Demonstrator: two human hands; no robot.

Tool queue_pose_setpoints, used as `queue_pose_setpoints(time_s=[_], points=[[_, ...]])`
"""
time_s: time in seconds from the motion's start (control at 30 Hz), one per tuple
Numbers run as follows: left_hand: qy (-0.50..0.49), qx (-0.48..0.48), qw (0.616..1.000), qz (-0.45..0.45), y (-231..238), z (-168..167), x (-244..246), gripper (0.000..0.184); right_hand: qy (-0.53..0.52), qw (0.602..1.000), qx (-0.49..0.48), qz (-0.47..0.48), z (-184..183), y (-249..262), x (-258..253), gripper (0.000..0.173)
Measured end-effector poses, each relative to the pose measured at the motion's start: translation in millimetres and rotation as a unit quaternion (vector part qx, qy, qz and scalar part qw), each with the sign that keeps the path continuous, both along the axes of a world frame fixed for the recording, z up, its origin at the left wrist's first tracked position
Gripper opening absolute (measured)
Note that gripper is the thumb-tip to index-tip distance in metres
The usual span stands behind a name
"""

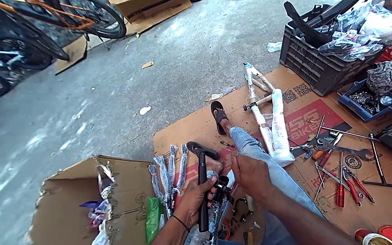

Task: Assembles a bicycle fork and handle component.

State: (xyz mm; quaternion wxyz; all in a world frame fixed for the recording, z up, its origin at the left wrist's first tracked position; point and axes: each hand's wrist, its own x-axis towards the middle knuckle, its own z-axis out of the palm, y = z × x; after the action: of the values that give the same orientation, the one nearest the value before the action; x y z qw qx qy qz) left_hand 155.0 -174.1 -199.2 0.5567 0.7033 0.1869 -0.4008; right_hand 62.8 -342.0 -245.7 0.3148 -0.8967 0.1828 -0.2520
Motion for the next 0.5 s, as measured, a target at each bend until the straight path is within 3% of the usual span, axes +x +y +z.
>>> queue_pose_setpoints(time_s=[0.07,0.17,0.2,0.23,0.33,0.4,0.5], points=[[-0.007,0.0,1.0,0.002,0,2,3,0.016,-0.103,0.992,0.004,0.066,0,-7,-8,0.035],[0.002,0.003,1.0,-0.001,3,2,5,0.015,-0.131,0.978,0.055,0.15,-7,13,-40,0.063],[0.002,0.002,1.0,-0.001,1,2,5,0.015,-0.134,0.977,0.046,0.158,-16,19,-41,0.064],[-0.001,0.0,1.0,0.0,-2,2,3,0.015,-0.14,0.976,0.032,0.163,-23,24,-37,0.06],[-0.017,-0.009,1.0,0.001,2,-1,-3,0.013,-0.226,0.957,-0.019,0.18,-26,37,-13,0.025],[-0.027,-0.031,0.999,0.003,5,-3,-3,0.007,-0.285,0.933,-0.025,0.218,-23,40,0,0.019],[-0.018,-0.03,0.999,0.014,1,-2,-1,0.009,-0.304,0.924,0.09,0.213,-22,45,9,0.015]])
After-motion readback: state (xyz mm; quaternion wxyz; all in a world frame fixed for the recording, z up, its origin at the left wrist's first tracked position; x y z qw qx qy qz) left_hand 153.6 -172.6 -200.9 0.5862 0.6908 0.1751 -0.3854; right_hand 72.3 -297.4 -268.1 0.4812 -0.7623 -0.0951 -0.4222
